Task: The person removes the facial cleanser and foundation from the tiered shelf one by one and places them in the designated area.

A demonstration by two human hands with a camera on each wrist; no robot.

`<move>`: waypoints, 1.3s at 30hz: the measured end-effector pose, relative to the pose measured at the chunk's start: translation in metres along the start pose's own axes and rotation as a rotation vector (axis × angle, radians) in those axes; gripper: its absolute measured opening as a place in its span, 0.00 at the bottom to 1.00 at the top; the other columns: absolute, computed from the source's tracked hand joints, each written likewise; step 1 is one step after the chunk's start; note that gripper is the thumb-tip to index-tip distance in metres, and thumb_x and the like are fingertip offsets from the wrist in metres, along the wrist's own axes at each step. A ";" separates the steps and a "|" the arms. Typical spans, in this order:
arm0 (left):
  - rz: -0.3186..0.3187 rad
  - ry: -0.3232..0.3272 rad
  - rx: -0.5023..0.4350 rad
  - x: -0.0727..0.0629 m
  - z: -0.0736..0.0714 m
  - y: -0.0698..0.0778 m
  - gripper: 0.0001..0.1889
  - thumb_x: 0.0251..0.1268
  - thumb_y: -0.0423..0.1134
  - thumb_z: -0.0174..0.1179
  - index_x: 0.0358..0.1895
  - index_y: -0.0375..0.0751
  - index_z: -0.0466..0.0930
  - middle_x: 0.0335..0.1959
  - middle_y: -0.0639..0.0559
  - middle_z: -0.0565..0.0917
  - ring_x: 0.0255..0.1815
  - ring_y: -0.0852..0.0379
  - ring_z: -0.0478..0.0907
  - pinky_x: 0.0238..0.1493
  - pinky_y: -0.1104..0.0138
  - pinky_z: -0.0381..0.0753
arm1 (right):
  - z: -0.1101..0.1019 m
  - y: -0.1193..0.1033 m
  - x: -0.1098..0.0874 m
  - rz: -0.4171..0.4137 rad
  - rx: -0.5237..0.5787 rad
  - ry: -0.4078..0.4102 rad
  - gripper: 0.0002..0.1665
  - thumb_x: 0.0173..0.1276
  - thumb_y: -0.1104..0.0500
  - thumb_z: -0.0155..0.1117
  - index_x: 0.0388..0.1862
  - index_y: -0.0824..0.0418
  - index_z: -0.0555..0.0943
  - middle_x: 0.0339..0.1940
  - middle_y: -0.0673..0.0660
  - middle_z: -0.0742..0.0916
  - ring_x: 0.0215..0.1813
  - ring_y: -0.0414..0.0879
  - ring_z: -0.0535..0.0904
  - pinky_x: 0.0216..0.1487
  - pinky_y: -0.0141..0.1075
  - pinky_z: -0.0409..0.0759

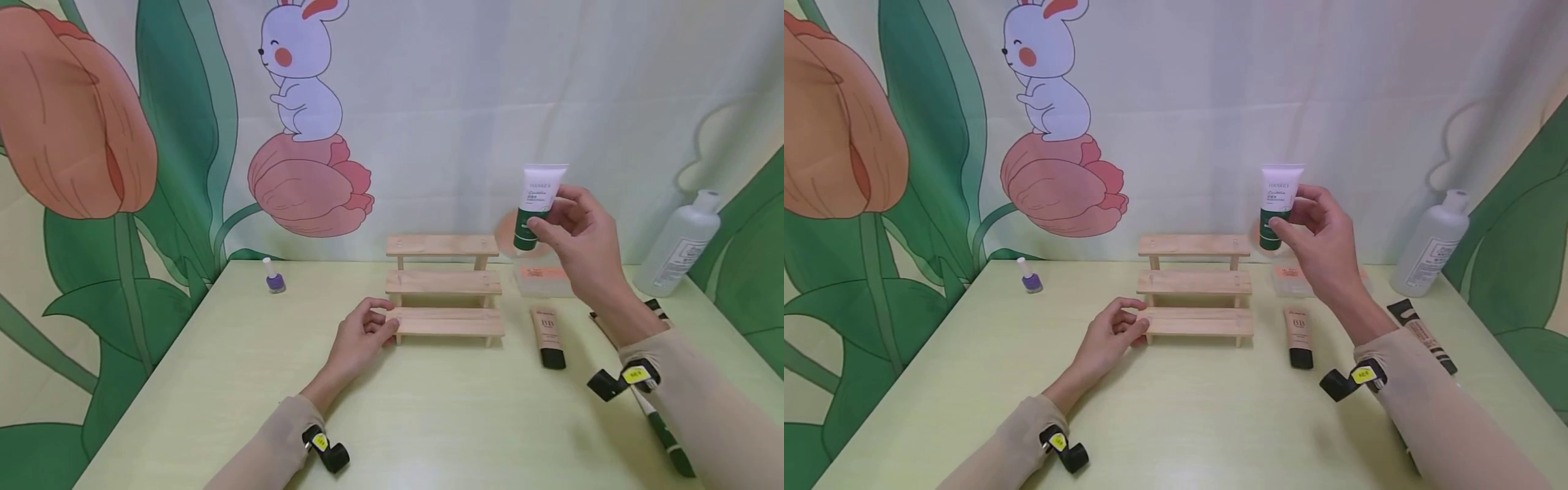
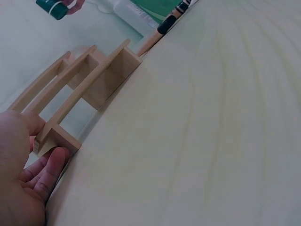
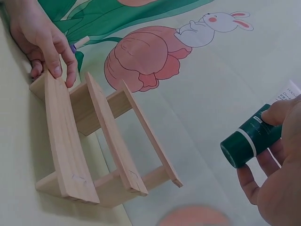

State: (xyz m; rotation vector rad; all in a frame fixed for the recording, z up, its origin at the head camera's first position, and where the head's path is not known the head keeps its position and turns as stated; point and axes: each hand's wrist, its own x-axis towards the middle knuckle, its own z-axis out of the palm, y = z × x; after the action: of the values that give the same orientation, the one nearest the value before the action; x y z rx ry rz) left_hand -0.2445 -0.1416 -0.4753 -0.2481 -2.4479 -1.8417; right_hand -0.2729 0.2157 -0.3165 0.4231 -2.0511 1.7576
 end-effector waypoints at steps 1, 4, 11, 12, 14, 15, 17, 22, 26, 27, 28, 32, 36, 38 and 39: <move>-0.002 0.000 0.001 0.000 0.000 0.000 0.15 0.80 0.39 0.71 0.63 0.48 0.83 0.42 0.48 0.91 0.37 0.54 0.89 0.39 0.67 0.86 | -0.003 -0.001 -0.003 0.002 0.003 0.003 0.28 0.78 0.63 0.75 0.74 0.53 0.80 0.55 0.51 0.88 0.54 0.48 0.82 0.54 0.25 0.85; -0.007 0.005 0.005 0.000 -0.001 0.001 0.15 0.80 0.40 0.71 0.63 0.49 0.83 0.42 0.48 0.91 0.37 0.54 0.89 0.39 0.67 0.86 | -0.010 -0.005 -0.012 0.013 0.034 0.014 0.28 0.78 0.65 0.75 0.73 0.54 0.81 0.55 0.51 0.89 0.55 0.47 0.82 0.54 0.25 0.85; -0.001 0.003 0.000 0.000 -0.001 -0.002 0.15 0.80 0.40 0.71 0.63 0.48 0.83 0.41 0.47 0.90 0.36 0.54 0.89 0.39 0.66 0.87 | -0.025 -0.009 -0.038 0.049 0.056 0.020 0.29 0.77 0.65 0.76 0.74 0.53 0.80 0.57 0.50 0.89 0.55 0.46 0.81 0.55 0.23 0.83; 0.000 0.002 0.000 0.000 -0.001 -0.003 0.15 0.80 0.40 0.71 0.63 0.48 0.83 0.41 0.47 0.90 0.36 0.54 0.89 0.39 0.66 0.87 | -0.028 -0.010 -0.043 0.054 0.053 0.017 0.30 0.77 0.66 0.75 0.74 0.53 0.80 0.57 0.50 0.88 0.55 0.46 0.81 0.56 0.22 0.83; -0.003 0.003 0.002 0.000 0.000 -0.003 0.15 0.80 0.40 0.71 0.63 0.48 0.83 0.41 0.48 0.90 0.36 0.54 0.89 0.39 0.67 0.87 | -0.032 -0.009 -0.053 0.067 0.041 0.009 0.30 0.78 0.66 0.75 0.75 0.53 0.79 0.57 0.50 0.88 0.55 0.46 0.80 0.55 0.22 0.83; -0.004 0.002 0.002 0.000 0.000 -0.002 0.15 0.80 0.40 0.71 0.63 0.48 0.83 0.42 0.48 0.90 0.36 0.54 0.89 0.39 0.66 0.87 | -0.034 -0.007 -0.058 0.077 0.045 0.005 0.30 0.78 0.66 0.74 0.75 0.53 0.79 0.58 0.50 0.88 0.55 0.46 0.80 0.55 0.22 0.83; -0.004 0.001 0.005 0.000 0.001 -0.001 0.15 0.81 0.40 0.71 0.63 0.48 0.83 0.42 0.48 0.90 0.36 0.54 0.89 0.39 0.67 0.87 | -0.038 -0.002 -0.072 0.104 0.031 0.002 0.30 0.79 0.66 0.74 0.76 0.52 0.78 0.58 0.50 0.86 0.55 0.45 0.79 0.55 0.21 0.83; -0.001 -0.008 0.014 0.000 0.003 0.000 0.15 0.81 0.39 0.71 0.64 0.48 0.83 0.42 0.48 0.91 0.36 0.54 0.89 0.39 0.67 0.86 | -0.045 0.015 -0.107 0.135 0.100 0.013 0.30 0.76 0.72 0.74 0.73 0.55 0.80 0.56 0.49 0.88 0.54 0.42 0.81 0.53 0.22 0.84; -0.001 -0.006 0.020 -0.001 0.003 0.000 0.15 0.81 0.40 0.71 0.64 0.48 0.83 0.42 0.48 0.91 0.36 0.54 0.89 0.39 0.67 0.86 | -0.048 0.024 -0.128 0.161 0.128 0.031 0.31 0.74 0.75 0.74 0.71 0.56 0.81 0.55 0.47 0.89 0.54 0.40 0.82 0.54 0.22 0.84; -0.003 -0.004 0.020 -0.001 0.003 0.001 0.15 0.81 0.40 0.71 0.63 0.48 0.83 0.42 0.48 0.91 0.36 0.54 0.89 0.39 0.67 0.85 | -0.049 0.026 -0.132 0.167 0.128 0.036 0.31 0.73 0.75 0.74 0.71 0.57 0.81 0.55 0.47 0.89 0.54 0.40 0.83 0.54 0.21 0.83; -0.004 -0.003 0.019 -0.001 0.003 0.001 0.15 0.81 0.40 0.71 0.63 0.49 0.83 0.42 0.48 0.91 0.36 0.54 0.89 0.39 0.67 0.85 | -0.051 0.027 -0.136 0.174 0.106 0.039 0.31 0.73 0.75 0.75 0.70 0.56 0.82 0.55 0.46 0.89 0.55 0.39 0.83 0.55 0.21 0.83; -0.005 -0.004 0.018 -0.002 0.003 0.001 0.15 0.81 0.40 0.71 0.63 0.49 0.83 0.42 0.48 0.91 0.36 0.53 0.89 0.39 0.67 0.85 | -0.055 0.031 -0.151 0.199 0.019 0.041 0.29 0.73 0.73 0.77 0.68 0.56 0.82 0.55 0.44 0.89 0.54 0.37 0.84 0.55 0.19 0.81; -0.003 -0.005 0.011 -0.002 0.002 0.001 0.15 0.81 0.41 0.71 0.64 0.49 0.83 0.42 0.48 0.90 0.37 0.53 0.89 0.39 0.66 0.86 | -0.058 0.035 -0.164 0.237 -0.046 0.042 0.29 0.73 0.71 0.78 0.69 0.56 0.81 0.54 0.43 0.88 0.54 0.36 0.83 0.54 0.19 0.81; -0.002 0.000 0.010 -0.002 0.001 0.001 0.15 0.81 0.41 0.71 0.64 0.49 0.84 0.42 0.48 0.90 0.37 0.53 0.88 0.38 0.66 0.86 | -0.059 0.038 -0.170 0.262 -0.112 0.036 0.29 0.74 0.68 0.78 0.70 0.55 0.80 0.54 0.40 0.88 0.54 0.35 0.83 0.54 0.19 0.81; -0.002 0.001 0.008 -0.002 0.001 0.002 0.15 0.81 0.41 0.71 0.64 0.50 0.84 0.42 0.48 0.90 0.37 0.53 0.88 0.38 0.66 0.86 | -0.059 0.039 -0.173 0.276 -0.147 0.032 0.29 0.75 0.67 0.78 0.71 0.55 0.79 0.55 0.39 0.87 0.54 0.35 0.82 0.54 0.18 0.80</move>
State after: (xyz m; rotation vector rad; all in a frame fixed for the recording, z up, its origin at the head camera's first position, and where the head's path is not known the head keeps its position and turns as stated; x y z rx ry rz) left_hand -0.2420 -0.1403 -0.4744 -0.2438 -2.4549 -1.8324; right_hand -0.1345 0.2749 -0.4272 0.0695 -2.2854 1.7316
